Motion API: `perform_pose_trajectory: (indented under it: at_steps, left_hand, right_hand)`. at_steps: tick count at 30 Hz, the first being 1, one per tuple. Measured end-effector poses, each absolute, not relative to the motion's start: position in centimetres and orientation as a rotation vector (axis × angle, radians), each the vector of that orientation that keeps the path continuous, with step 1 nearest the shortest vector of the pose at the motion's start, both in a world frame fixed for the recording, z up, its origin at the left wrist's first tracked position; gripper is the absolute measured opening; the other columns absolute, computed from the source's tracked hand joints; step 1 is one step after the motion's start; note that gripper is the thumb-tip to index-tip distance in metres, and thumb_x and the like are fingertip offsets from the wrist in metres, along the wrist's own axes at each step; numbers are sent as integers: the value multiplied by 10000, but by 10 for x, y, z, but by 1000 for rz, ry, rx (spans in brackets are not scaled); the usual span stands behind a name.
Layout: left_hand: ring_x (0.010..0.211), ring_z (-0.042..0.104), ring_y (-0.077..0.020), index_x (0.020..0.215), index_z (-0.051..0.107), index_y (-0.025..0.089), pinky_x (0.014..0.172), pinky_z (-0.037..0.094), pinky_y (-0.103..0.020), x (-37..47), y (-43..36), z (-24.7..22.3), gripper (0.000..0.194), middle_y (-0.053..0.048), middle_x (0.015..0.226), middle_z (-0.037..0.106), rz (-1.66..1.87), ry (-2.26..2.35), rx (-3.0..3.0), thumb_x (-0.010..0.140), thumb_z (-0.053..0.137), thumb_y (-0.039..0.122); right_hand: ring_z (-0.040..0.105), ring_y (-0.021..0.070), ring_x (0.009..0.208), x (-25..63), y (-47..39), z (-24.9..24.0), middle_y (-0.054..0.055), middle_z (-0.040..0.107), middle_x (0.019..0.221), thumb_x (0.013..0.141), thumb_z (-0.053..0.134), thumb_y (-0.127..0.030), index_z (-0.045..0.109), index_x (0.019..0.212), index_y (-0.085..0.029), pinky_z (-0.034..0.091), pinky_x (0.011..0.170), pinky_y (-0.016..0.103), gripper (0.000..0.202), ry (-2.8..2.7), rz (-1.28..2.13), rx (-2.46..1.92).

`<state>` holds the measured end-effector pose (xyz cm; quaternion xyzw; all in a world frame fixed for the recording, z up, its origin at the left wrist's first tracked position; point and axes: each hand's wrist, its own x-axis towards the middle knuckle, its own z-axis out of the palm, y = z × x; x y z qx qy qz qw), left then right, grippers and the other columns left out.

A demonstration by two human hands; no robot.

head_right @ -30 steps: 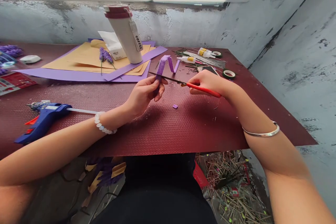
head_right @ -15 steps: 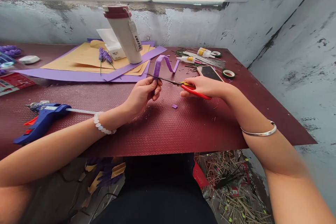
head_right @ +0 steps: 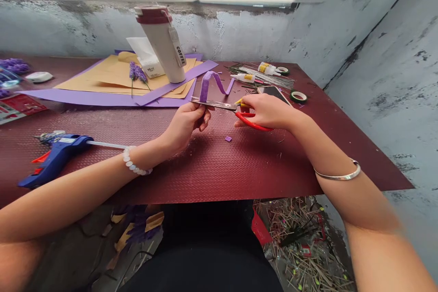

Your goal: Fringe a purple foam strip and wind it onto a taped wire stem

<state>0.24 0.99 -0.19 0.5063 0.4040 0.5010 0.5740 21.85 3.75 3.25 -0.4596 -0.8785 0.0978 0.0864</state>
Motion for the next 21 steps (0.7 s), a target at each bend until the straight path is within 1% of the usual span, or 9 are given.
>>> perform_pose_trajectory:
  at_steps: [3,5,7,10,16,21]
  left_hand:
    - [375,406,-20,681,534,134,414,313,-162,3,9,-1,338,60,522,498,1162,953,1210,961,388,13]
    - [379,410,-23,705,553,130,414,312,-162,3,8,-1,322,61,522,497,1148,943,1225,964,397,22]
    - [382,413,-24,696,548,134,418,315,-163,3,8,-2,325,58,523,500,1141,925,1242,969,401,35]
    - [392,421,-25,695,547,136,430,322,-165,2,7,-2,325,50,535,514,1138,896,1257,976,404,54]
    - [406,425,-30,705,561,133,445,329,-166,0,5,-2,313,40,540,525,1128,870,1254,969,410,57]
    - [412,428,-37,725,576,133,442,327,-165,0,6,-2,296,39,527,523,1121,816,1251,974,422,88]
  right_hand:
    - [373,129,601,220,37,34,-5,456,617,801,527,-604,420,640,-215,312,599,305,434,-2642,353,-1348]
    - [332,117,583,222,38,36,-25,389,578,819,515,-511,408,611,-213,295,583,301,379,-2649,404,-1341]
    - [319,111,576,223,38,37,-33,357,572,798,533,-431,406,598,-210,288,573,297,324,-2659,465,-1328]
    - [305,105,563,224,38,38,-37,324,564,758,555,-369,364,573,-211,278,559,296,309,-2656,518,-1315]
    - [297,109,553,224,36,39,-30,321,538,740,556,-377,353,544,-210,261,538,298,327,-2589,533,-1348]
    - [299,103,530,225,36,40,-31,320,537,727,532,-414,356,534,-212,255,525,300,330,-2571,702,-1380]
